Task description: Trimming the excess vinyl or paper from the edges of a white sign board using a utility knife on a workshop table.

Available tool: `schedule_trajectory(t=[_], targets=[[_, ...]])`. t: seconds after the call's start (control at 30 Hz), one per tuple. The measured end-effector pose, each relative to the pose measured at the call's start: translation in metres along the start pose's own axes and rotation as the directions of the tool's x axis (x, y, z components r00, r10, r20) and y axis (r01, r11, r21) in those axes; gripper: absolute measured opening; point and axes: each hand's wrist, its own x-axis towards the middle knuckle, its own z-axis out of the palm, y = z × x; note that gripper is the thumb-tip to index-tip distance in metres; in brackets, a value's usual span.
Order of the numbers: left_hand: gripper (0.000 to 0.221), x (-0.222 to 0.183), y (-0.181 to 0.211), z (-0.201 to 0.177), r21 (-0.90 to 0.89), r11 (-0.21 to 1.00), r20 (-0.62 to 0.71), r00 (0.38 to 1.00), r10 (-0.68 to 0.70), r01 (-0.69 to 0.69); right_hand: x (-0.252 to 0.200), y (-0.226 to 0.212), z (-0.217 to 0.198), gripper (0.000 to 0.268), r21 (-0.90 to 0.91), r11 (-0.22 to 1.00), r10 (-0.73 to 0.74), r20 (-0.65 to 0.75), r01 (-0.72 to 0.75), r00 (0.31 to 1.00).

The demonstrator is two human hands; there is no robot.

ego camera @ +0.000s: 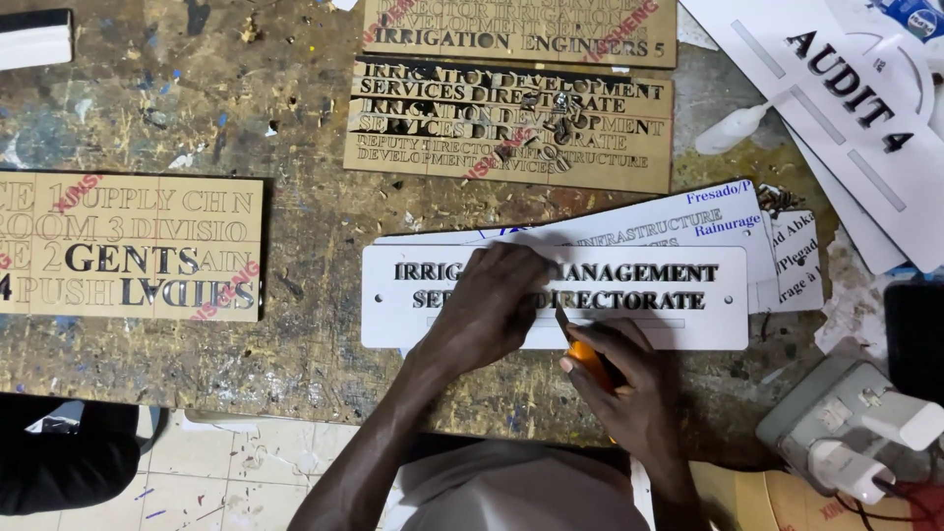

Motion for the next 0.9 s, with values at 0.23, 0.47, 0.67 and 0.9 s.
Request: schedule_trajectory(t=[0.23,0.47,0.67,0.9], targets=[[0.028,-0.002,0.005,-0.005,0.020,0.994,-0.087,0.991,-0.104,0.106,0.002,-0.001,-0.004,0.042,-0.008,1.000,-0.016,-0.002,0.016,1.000],[0.016,0.000,0.011,0.006,0.165,0.977,-0.110,0.987,-0.121,0.138,0.005,-0.008,-0.006,0.039,0.020,0.998,-0.057,-0.023,0.058,0.998],[0.007,0.003,0.016,0.008,0.173,0.975,-0.108,0.987,-0.119,0.136,0.004,-0.005,-0.004,0.038,0.043,0.998,-0.050,-0.035,0.052,0.998],[0.022,-0.012,0.006,0.030,0.297,0.955,-0.207,0.977,0.050,0.014,0.006,-0.006,-0.004,0.036,0.085,0.995,-0.044,-0.048,0.048,0.998]])
